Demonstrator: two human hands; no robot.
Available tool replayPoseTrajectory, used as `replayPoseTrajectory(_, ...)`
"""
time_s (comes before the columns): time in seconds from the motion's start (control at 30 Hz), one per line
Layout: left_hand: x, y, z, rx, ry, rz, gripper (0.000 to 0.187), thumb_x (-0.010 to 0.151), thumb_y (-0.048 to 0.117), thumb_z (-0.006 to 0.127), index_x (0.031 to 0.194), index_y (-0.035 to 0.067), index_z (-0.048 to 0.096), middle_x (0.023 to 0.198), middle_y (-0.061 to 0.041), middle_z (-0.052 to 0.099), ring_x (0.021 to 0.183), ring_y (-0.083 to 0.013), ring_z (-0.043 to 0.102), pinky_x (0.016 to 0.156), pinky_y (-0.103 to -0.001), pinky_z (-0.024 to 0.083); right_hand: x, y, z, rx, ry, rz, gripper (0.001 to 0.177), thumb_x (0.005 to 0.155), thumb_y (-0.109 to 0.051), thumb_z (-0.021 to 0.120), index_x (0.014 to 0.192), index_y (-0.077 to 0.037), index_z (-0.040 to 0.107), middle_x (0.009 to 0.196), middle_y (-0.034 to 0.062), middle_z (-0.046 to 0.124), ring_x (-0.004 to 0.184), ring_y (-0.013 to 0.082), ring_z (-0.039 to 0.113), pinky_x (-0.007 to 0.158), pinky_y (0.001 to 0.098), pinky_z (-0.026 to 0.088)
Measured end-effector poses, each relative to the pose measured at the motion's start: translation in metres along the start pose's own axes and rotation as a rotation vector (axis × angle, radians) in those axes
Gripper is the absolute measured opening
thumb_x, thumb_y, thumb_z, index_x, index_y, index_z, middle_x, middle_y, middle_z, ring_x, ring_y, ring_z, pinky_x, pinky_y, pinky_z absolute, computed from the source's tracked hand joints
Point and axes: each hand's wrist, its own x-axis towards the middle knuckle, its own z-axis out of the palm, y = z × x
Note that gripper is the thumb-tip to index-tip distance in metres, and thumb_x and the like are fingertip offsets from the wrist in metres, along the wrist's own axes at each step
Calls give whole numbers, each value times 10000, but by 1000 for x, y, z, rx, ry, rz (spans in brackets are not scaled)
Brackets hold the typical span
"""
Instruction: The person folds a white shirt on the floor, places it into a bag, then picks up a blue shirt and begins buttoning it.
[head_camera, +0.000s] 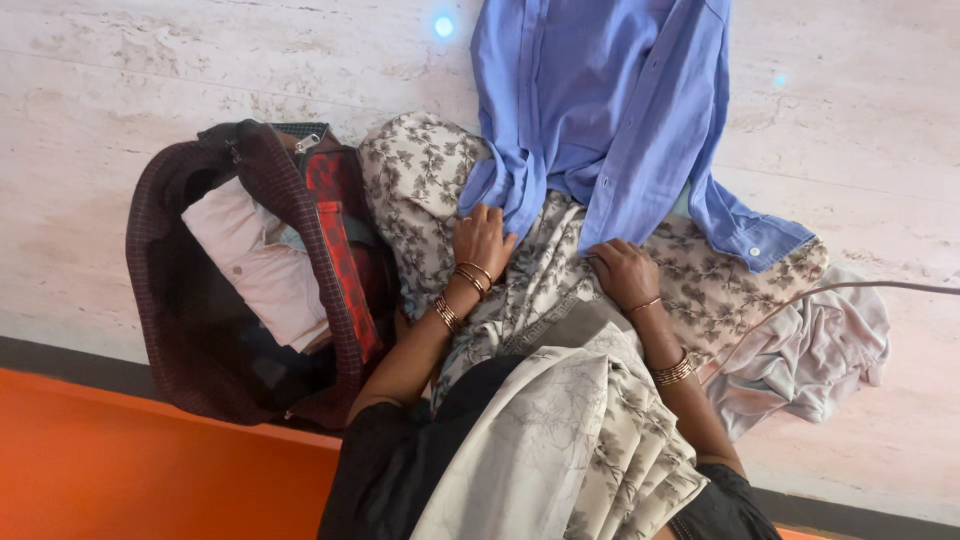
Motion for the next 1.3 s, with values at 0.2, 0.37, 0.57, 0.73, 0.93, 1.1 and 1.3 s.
replayPoseTrajectory(0.2, -17, 6, 2, -466, 229, 147, 121, 1002, 223, 730, 1049, 142, 653, 951, -19, 684, 802, -200, 676, 727, -365, 537, -2, -13, -35, 194, 204, 111, 142, 993, -256, 728, 1010, -115, 738, 964, 42, 729, 825, 223, 711, 692, 366, 568)
replayPoseTrajectory(0.37, -30, 29, 28, -983, -17, 28, 365, 923, 139, 751, 1257, 108, 607, 950, -23, 707, 689, -121, 677, 576, -292, 507, -8, -22, -33, 239, 117, 35, 98, 961, -166, 704, 1004, -80, 723, 950, 73, 719, 825, 255, 711, 704, 385, 562)
replayPoseTrajectory(0.57, -51, 26, 60, -948, -5, -54, 406, 862, 90, 771, 1232, 80, 605, 955, -52, 709, 733, -142, 690, 667, -285, 568, -31, -20, 11, 132, -51, 63, 156, 886, -193, 722, 977, -67, 721, 930, 92, 713, 857, 306, 712, 716, 428, 546)
replayPoseTrajectory(0.73, -59, 21, 14, -454, 200, 152, 389, 861, 61, 700, 1235, 81, 596, 1160, -113, 657, 1001, -224, 672, 865, -345, 556, -41, -16, 8, 258, -94, 102, 174, 909, -263, 706, 965, -103, 744, 951, 86, 726, 835, 307, 711, 728, 425, 557)
replayPoseTrajectory(0.93, -12, 51, -4, -651, 380, 303, 183, 987, 112, 647, 1160, 78, 598, 1118, -87, 651, 1030, -252, 676, 902, -366, 549, -27, -24, -16, 188, -250, 13, 194, 988, -272, 688, 1054, -107, 765, 961, 106, 749, 824, 340, 714, 729, 444, 558)
replayPoseTrajectory(1.1, 39, 76, 75, -802, 406, 193, 92, 934, 66, 633, 1018, 72, 597, 979, -103, 632, 953, -330, 653, 820, -418, 543, 3, -18, -29, 309, -70, 79, 166, 1038, -189, 616, 1086, -81, 732, 895, 86, 757, 752, 274, 760, 657, 390, 576)
replayPoseTrajectory(1.3, 37, 48, 129, -536, 333, 124, 138, 927, 35, 592, 1046, 77, 648, 1080, -155, 636, 942, -380, 646, 823, -491, 521, 55, 4, 59, 81, 190, 335, 317, 965, -331, 797, 1081, -72, 655, 868, 120, 738, 838, 349, 720, 740, 466, 553)
